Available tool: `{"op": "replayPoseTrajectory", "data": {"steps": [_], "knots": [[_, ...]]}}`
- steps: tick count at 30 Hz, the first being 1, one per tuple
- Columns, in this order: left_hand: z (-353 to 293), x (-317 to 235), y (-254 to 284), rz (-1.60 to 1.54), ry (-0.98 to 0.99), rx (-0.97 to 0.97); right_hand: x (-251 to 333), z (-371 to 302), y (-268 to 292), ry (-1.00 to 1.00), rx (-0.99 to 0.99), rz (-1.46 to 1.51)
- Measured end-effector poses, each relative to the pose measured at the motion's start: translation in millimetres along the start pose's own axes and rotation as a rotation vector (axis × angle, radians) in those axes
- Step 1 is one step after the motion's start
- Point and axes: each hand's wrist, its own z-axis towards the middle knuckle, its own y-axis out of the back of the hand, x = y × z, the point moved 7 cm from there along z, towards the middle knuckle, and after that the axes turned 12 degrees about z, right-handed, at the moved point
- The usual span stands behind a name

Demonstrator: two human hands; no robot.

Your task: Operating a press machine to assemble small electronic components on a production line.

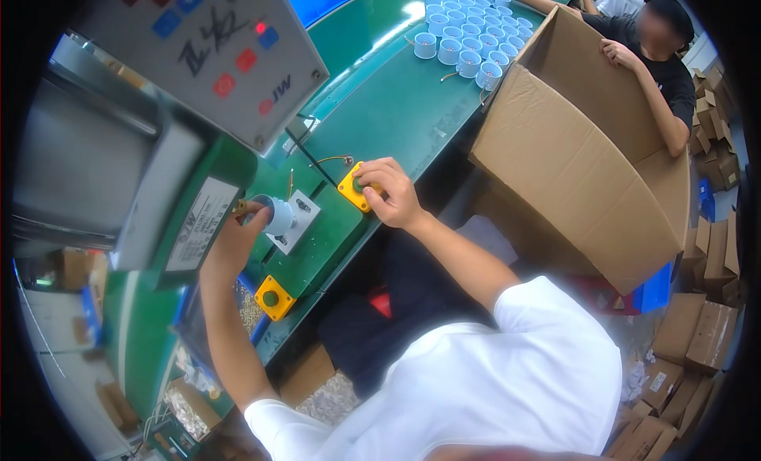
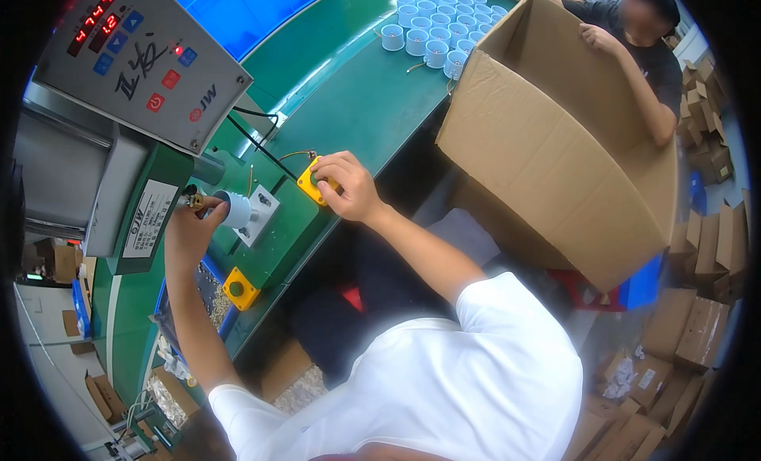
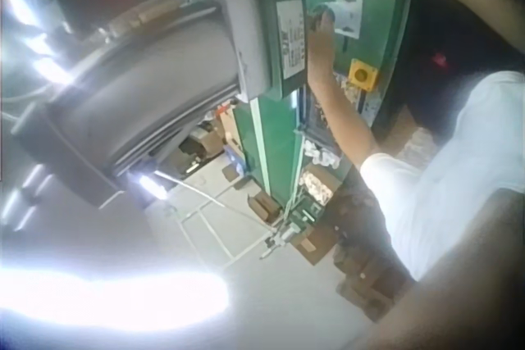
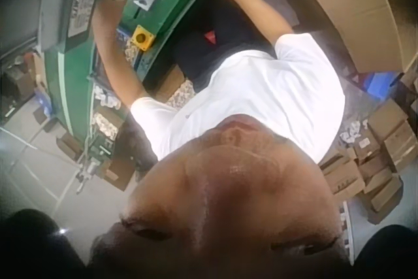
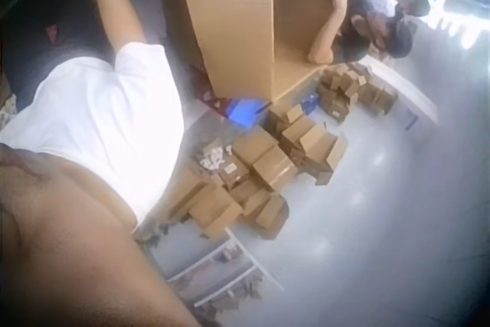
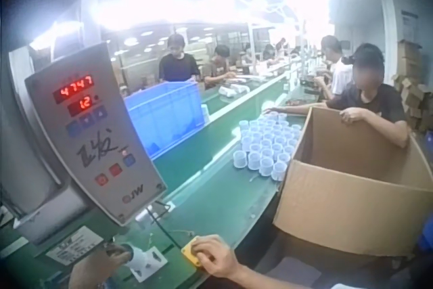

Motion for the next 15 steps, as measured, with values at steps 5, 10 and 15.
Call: {"op": "replayPoseTrajectory", "data": {"steps": [5, 10, 15], "knots": [[-1.6, -6.6, 6.7, 0.009, 0.081, 0.037, -2.1, 0.1, 0.9, 0.003, 0.0, -0.012], [1.8, -5.3, 1.5, -0.038, -0.004, -0.048, -2.3, -0.5, 2.2, 0.006, -0.004, -0.017], [1.2, 6.4, 0.7, -0.135, -0.013, -0.009, -0.3, -0.2, -5.0, 0.004, 0.012, -0.008]]}}
